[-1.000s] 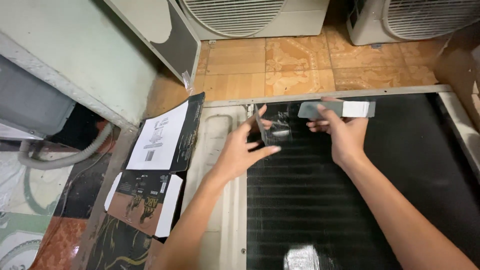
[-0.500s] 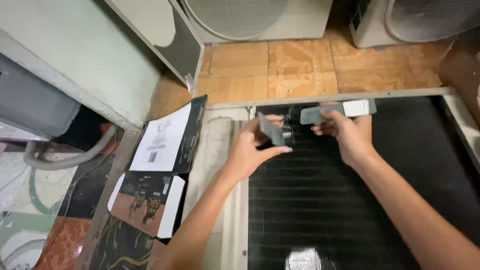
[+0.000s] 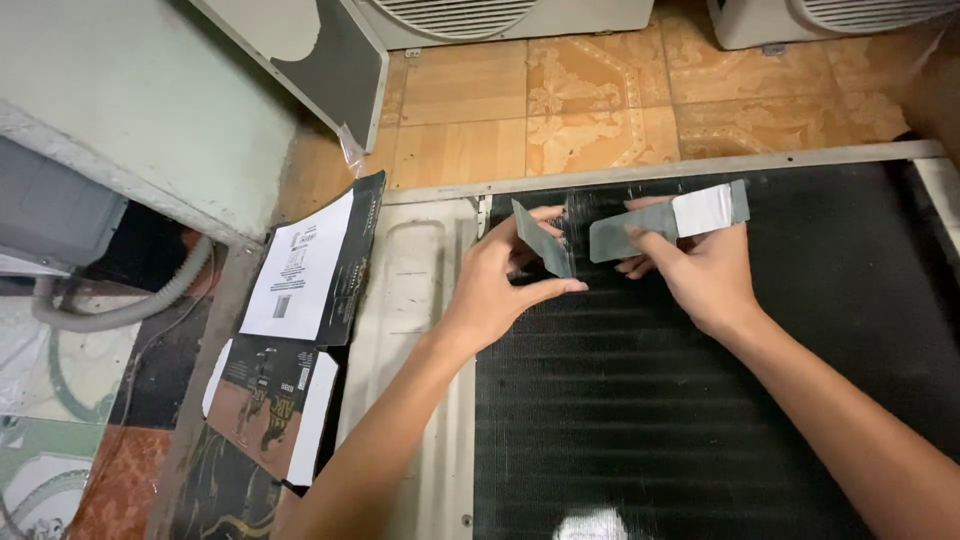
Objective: Applying adhesive strips to the heat exchanger fins of an air conditioning unit
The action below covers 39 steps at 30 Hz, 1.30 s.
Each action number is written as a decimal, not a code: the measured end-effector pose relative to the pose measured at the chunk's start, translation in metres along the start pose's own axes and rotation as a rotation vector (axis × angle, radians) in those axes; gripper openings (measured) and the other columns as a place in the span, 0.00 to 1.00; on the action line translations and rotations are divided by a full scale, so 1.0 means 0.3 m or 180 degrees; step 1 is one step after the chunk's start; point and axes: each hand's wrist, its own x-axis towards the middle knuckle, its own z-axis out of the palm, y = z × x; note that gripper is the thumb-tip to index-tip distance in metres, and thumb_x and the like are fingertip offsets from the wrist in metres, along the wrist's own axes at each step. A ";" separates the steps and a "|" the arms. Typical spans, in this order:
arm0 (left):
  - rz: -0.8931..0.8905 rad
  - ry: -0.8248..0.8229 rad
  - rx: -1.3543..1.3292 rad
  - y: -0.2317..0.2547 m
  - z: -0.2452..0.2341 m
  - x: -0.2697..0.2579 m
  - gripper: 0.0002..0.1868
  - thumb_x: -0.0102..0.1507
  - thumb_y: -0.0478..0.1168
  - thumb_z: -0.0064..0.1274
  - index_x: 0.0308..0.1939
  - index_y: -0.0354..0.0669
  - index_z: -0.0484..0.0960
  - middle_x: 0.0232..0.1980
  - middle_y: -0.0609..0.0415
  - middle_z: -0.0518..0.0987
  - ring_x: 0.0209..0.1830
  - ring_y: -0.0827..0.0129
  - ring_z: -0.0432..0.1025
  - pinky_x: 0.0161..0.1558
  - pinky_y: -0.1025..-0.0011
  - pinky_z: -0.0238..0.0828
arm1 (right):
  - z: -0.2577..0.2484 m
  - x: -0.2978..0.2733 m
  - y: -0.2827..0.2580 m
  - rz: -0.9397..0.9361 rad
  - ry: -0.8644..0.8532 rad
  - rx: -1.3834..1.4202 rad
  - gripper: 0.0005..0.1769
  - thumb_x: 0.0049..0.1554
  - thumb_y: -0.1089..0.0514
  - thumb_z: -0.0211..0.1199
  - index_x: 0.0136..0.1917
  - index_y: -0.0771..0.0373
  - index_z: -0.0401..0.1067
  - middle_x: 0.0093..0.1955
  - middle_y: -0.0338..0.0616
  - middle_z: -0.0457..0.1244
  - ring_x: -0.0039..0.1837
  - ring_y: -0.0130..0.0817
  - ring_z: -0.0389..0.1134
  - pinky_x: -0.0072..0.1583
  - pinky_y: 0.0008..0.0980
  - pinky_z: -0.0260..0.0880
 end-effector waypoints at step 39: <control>-0.0239 0.0135 0.0099 -0.005 0.020 -0.028 0.44 0.53 0.41 0.71 0.70 0.38 0.67 0.55 0.37 0.78 0.58 0.40 0.74 0.60 0.46 0.74 | -0.012 -0.011 -0.017 0.0007 -0.0014 0.0082 0.15 0.57 0.72 0.60 0.57 0.80 0.73 0.36 0.67 0.68 0.35 0.45 0.73 0.38 0.40 0.80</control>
